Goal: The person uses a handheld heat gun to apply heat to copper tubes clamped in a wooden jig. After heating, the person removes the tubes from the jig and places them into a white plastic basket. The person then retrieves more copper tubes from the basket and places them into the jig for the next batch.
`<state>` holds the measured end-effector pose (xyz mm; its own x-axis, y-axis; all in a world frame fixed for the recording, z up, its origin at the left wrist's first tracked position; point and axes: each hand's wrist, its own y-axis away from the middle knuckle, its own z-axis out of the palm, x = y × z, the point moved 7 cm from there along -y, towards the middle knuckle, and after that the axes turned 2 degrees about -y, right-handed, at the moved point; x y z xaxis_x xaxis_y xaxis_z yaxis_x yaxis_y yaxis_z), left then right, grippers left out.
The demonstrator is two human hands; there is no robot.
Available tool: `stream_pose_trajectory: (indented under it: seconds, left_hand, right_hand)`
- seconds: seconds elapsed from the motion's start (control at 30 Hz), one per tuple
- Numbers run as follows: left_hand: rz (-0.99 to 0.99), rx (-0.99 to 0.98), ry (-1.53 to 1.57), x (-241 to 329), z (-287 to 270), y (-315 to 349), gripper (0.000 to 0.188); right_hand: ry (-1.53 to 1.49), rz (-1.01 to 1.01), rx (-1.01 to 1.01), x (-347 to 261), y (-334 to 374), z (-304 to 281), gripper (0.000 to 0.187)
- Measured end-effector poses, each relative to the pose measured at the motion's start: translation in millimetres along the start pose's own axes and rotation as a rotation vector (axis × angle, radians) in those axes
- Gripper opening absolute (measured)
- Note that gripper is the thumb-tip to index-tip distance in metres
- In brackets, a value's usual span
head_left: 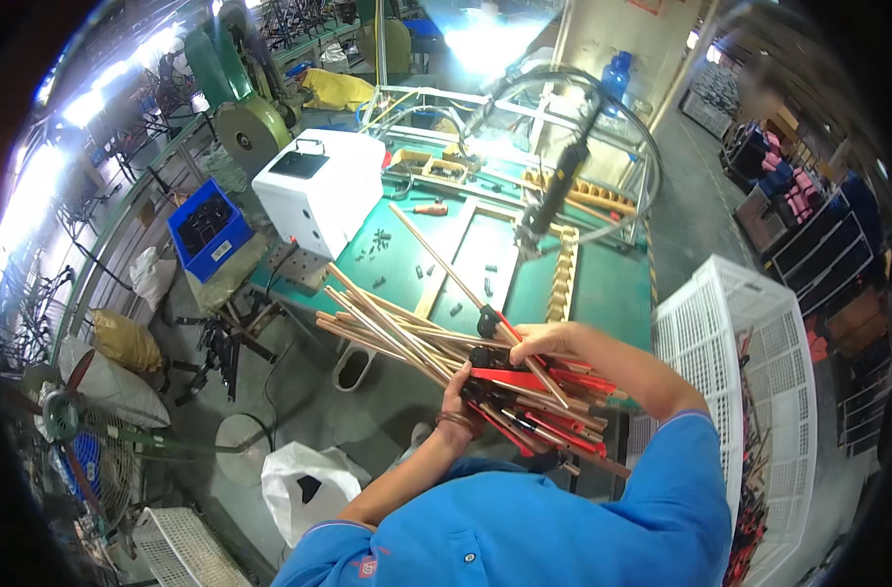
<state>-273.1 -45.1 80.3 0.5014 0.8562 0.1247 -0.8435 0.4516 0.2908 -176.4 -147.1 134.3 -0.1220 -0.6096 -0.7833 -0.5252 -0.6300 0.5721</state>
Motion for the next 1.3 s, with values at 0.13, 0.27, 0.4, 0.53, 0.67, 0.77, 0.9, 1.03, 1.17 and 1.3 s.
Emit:
stream_pose_trajectory:
  seconds: [0.13, 0.27, 0.4, 0.53, 0.67, 0.77, 0.9, 1.03, 1.17, 1.3]
  left_hand:
    - [0.016, 0.056, -0.065, 32.7, -21.7, -74.8, 0.041]
    - [-0.029, 0.14, -0.019, 40.6, -28.1, -122.7, 0.038]
    - [-0.109, 0.326, -0.04, 33.6, -48.9, -168.7, 0.05]
    - [-0.109, 0.476, -0.187, 45.1, -86.3, -183.2, 0.058]
    - [-0.733, -0.138, -0.09, 63.2, -93.5, -164.8, 0.054]
    - [-0.723, 0.476, -0.703, 98.7, -94.7, -143.1, 0.048]
    - [-0.818, 0.483, -0.911, 146.3, -98.4, -122.2, 0.039]
    - [-0.998, 0.283, -1.821, 198.3, -49.7, -164.3, 0.026]
    - [0.353, 0.177, -2.641, 251.1, 76.2, -264.9, 0.026]
    - [0.756, -0.552, -2.745, 212.0, 98.4, -378.9, 0.052]
  right_hand:
    - [-0.006, 0.073, 0.004, 19.3, -48.6, -53.2, 0.039]
    - [0.049, 0.201, -0.019, 40.0, -83.0, -94.1, 0.026]
    - [0.232, 0.371, -0.039, 62.9, -84.9, -130.0, 0.03]
    - [0.27, 0.225, -0.154, 79.3, -94.6, -137.7, 0.035]
    - [0.148, 0.012, -0.031, 73.0, -94.2, -148.9, 0.038]
    - [0.367, 0.092, 0.179, 71.3, -64.0, -176.1, 0.033]
    - [0.658, -0.03, 0.518, 87.9, -46.2, -206.4, 0.03]
    - [0.753, -0.163, 0.84, 124.3, -17.8, -237.8, 0.015]
    - [0.722, -0.274, 0.879, 121.7, 17.6, -260.9, 0.033]
    - [0.746, -0.345, 0.953, 128.2, 12.1, -302.0, 0.036]
